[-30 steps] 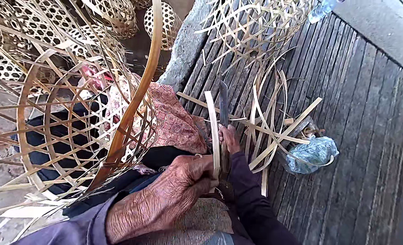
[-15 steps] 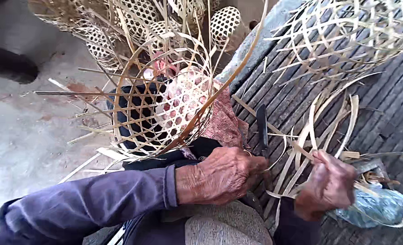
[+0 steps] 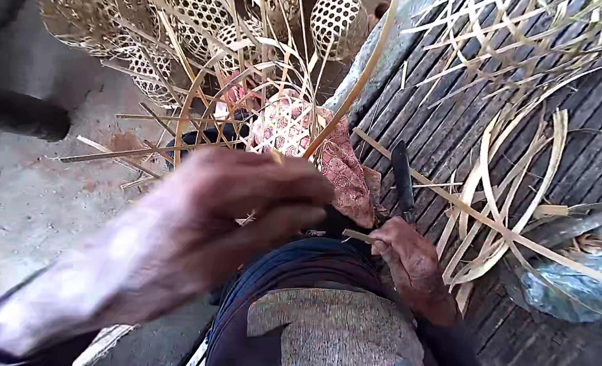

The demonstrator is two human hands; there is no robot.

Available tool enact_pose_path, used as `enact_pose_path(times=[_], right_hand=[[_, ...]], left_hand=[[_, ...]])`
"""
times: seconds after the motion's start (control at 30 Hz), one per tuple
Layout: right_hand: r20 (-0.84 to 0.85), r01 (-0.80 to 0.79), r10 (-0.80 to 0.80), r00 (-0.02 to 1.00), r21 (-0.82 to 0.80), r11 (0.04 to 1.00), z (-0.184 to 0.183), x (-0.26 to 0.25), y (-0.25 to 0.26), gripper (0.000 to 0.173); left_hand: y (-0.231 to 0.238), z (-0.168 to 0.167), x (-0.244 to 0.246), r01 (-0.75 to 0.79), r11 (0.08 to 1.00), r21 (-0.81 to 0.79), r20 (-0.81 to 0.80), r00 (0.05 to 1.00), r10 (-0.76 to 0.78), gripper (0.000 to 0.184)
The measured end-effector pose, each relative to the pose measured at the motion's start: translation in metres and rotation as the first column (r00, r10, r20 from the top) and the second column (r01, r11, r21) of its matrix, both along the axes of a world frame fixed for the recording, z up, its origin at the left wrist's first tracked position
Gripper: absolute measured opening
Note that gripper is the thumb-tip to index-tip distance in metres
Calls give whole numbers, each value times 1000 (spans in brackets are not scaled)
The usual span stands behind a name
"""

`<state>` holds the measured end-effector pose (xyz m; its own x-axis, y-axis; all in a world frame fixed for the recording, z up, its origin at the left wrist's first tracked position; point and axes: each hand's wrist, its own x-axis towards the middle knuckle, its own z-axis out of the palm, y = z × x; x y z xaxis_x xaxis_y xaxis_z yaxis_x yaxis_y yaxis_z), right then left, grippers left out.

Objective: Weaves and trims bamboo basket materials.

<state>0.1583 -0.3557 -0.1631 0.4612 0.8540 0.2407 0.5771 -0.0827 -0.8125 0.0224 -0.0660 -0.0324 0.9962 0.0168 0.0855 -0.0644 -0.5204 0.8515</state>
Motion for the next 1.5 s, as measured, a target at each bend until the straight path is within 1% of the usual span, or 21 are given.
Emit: enact_pose_path(times=[0.07, 0.1, 0.13, 0.17, 0.2, 0.23, 0.27, 0.3, 0.33, 0.4, 0.43, 0.5, 0.57, 0.67, 0.77, 0.87, 1.0, 1.13, 1.27, 1.43, 1.5], right_hand=[[-156, 27, -26, 987, 4, 1000, -13, 0, 7, 32], [-227, 38, -36, 973, 4, 999, -17, -1, 11, 31], [-277, 38, -37, 960, 1, 999, -21, -2, 16, 31], [-310, 27, -25, 950, 0, 1000, -23, -3, 22, 29], [-329, 6, -6, 944, 1, 1000, -24, -3, 28, 28], [-338, -13, 14, 941, 5, 1000, -24, -5, 34, 28], [-338, -27, 25, 941, 0, 1000, -25, -6, 38, 28], [-338, -33, 28, 941, -9, 999, -25, -8, 41, 28], [-338, -38, 30, 941, -17, 999, -25, -9, 43, 28], [-365, -36, 35, 931, 5, 999, -24, -10, 46, 28], [-393, -26, 35, 919, 27, 999, -23, -9, 47, 28], [-445, -14, 45, 894, 73, 997, -20, -3, 49, 29], [-478, -17, 67, 876, 109, 994, -13, 3, 56, 28], [-453, -54, 114, 884, 143, 988, 4, 8, 71, 25], [-354, -77, 120, 927, 134, 988, 24, 7, 85, 26], [-275, -32, 51, 960, 75, 997, 28, 6, 92, 25], [-340, -21, 34, 940, 43, 999, 26, 5, 95, 21], [-332, -33, 38, 942, 21, 999, 27, 4, 101, 21], [-383, -61, 86, 920, 76, 995, 32, 5, 103, 22], [-274, -58, 73, 959, 63, 996, 45, 4, 115, 21], [-273, -69, 84, 958, 64, 996, 46, 6, 117, 21]], left_hand=[[56, -10, -17, -116, 955, -272, 14, 992, 125, 20], [75, -15, -20, -154, 937, -314, -14, 987, 158, 20], [81, -18, -17, -199, 931, -308, -81, 980, 183, 19], [72, -16, -9, -249, 937, -246, -199, 959, 202, 23], [56, -11, 0, -274, 952, -135, -332, 918, 217, 33], [43, -13, 5, -227, 972, -55, -406, 895, 186, 48], [34, -20, 7, -162, 987, -3, -422, 895, 145, 57], [26, -27, 9, -114, 993, 24, -419, 901, 113, 56], [22, -33, 11, -91, 996, 21, -413, 906, 92, 47], [20, -38, 13, -134, 990, -46, -407, 907, 104, 30], [21, -38, 12, -183, 978, -101, -404, 906, 128, 27], [27, -34, 4, -275, 928, -250, -370, 913, 171, 29], [31, -26, -6, -331, 844, -422, -311, 927, 208, 32], [28, -19, -15, -358, 761, -541, -240, 933, 268, 34], [20, -27, -14, -346, 763, -546, -230, 938, 261, 34], [22, -38, -15, -314, 753, -578, -235, 948, 214, 32], [27, -45, -15, -269, 728, -630, -215, 962, 169, 31], [30, -50, -15, -235, 739, -632, -216, 969, 124, 35], [29, -53, -13, -220, 714, -665, -206, 973, 108, 34], [25, -52, -14, -218, 754, -620, -191, 974, 124, 32], [26, -53, -14, -206, 753, -625, -181, 977, 117, 33]])
